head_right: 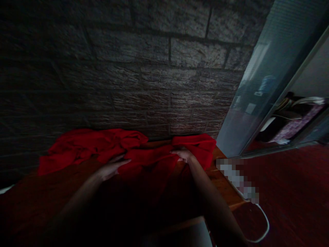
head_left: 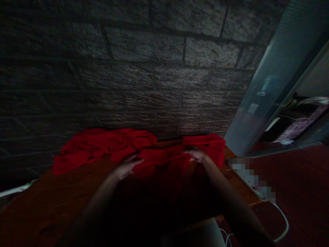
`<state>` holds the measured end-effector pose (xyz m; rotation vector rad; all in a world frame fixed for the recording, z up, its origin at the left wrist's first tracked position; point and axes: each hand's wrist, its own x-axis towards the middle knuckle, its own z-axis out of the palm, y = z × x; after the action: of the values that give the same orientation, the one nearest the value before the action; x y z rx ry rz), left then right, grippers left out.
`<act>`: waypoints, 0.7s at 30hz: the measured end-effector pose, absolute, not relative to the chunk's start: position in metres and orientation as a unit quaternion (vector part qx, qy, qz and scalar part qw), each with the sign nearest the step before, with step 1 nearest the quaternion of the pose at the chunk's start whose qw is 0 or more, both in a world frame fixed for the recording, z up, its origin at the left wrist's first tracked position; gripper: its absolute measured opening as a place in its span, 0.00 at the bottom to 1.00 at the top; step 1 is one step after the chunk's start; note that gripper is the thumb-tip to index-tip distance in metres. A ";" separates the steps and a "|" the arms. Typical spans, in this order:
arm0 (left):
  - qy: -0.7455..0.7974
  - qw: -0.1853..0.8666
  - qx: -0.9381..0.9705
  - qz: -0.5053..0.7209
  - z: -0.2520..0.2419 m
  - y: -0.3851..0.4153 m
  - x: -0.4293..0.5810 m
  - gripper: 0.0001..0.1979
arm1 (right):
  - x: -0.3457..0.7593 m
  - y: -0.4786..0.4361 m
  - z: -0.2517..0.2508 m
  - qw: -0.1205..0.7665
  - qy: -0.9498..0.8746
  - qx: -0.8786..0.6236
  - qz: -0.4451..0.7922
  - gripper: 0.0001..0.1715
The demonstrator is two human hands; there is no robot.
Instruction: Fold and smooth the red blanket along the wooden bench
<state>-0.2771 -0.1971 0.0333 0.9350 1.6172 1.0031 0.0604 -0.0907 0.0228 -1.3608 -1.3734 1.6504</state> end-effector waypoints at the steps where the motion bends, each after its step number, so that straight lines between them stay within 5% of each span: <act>1: 0.668 0.491 0.376 0.414 0.033 -0.196 -0.277 0.35 | 0.061 -0.094 0.025 0.308 -0.515 -0.514 0.612 0.15; 7: 0.576 0.558 0.377 0.463 0.066 -0.194 -0.256 0.37 | 0.090 -0.113 0.042 0.390 -0.507 -0.534 0.553 0.30; 15: 0.443 0.596 0.464 0.482 0.139 -0.161 -0.171 0.26 | 0.177 -0.116 0.089 0.524 -0.455 -0.482 0.534 0.22; 21: 0.444 0.646 0.407 0.469 0.102 -0.063 -0.097 0.18 | 0.236 -0.047 0.096 0.556 -0.470 -0.516 0.451 0.18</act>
<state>-0.0971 -0.0629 0.1024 0.9260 1.0100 1.0679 0.2356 -0.0466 0.0956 -1.2172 -1.1099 1.0651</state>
